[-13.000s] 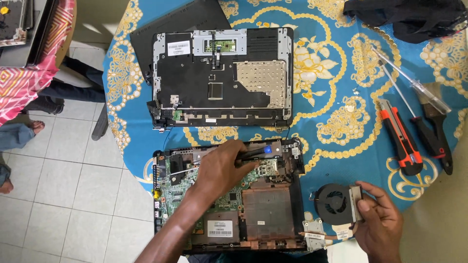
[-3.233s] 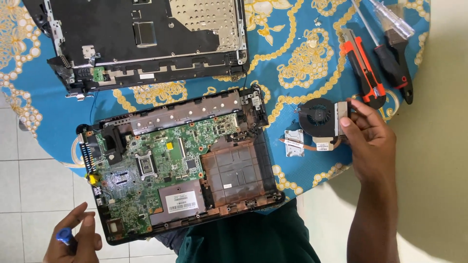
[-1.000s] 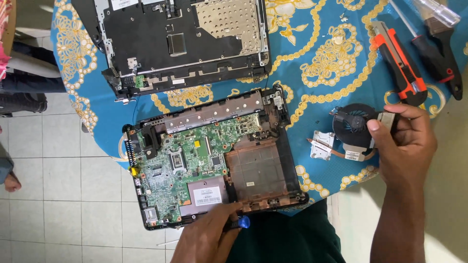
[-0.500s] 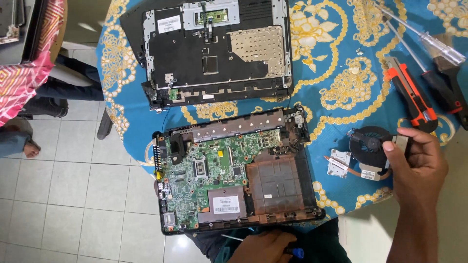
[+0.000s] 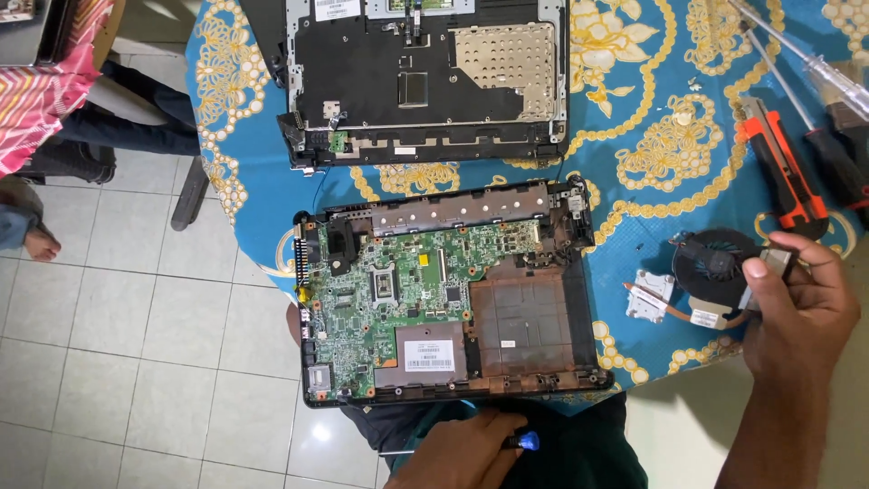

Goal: Securing a cooling fan into a laptop chassis during a repair process, including using a screwdriver for internal adjustments.

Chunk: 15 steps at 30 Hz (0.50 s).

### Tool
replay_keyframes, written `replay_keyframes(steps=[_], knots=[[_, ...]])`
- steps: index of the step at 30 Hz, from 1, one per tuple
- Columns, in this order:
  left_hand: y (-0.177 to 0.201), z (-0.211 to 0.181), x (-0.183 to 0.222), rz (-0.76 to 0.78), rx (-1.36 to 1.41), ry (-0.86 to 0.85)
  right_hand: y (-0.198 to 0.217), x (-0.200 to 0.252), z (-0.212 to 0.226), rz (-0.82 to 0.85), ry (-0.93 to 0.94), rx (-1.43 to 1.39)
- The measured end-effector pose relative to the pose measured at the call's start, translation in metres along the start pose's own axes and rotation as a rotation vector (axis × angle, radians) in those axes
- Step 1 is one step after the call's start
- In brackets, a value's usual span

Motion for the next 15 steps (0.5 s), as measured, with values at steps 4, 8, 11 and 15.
replay_keyframes(steps=[4, 8, 11, 15], knots=[[-0.001, -0.001, 0.011, 0.007, 0.207, -0.239, 0.005, 0.008, 0.003, 0.066, -0.067, -0.122], [0.004, -0.011, 0.015, -0.099, 0.604, -0.400, 0.008, 0.029, 0.028, 0.160, -0.141, -0.070], [0.006, -0.030, 0.020, -0.190, 0.826, -0.247, -0.001, 0.054, 0.077, 0.250, -0.140, -0.016], [0.005, -0.027, 0.018, -0.181, 1.068, -0.383, -0.017, 0.069, 0.098, 0.388, -0.108, -0.019]])
Point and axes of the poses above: each hand's wrist, its own x-axis away from the middle knuckle, its own y-axis out of the back of the hand, z = x × y, the point moved 1 cm from there along -x, towards the middle knuckle, and after that the axes turned 14 degrees about x, right-handed, at the moved point
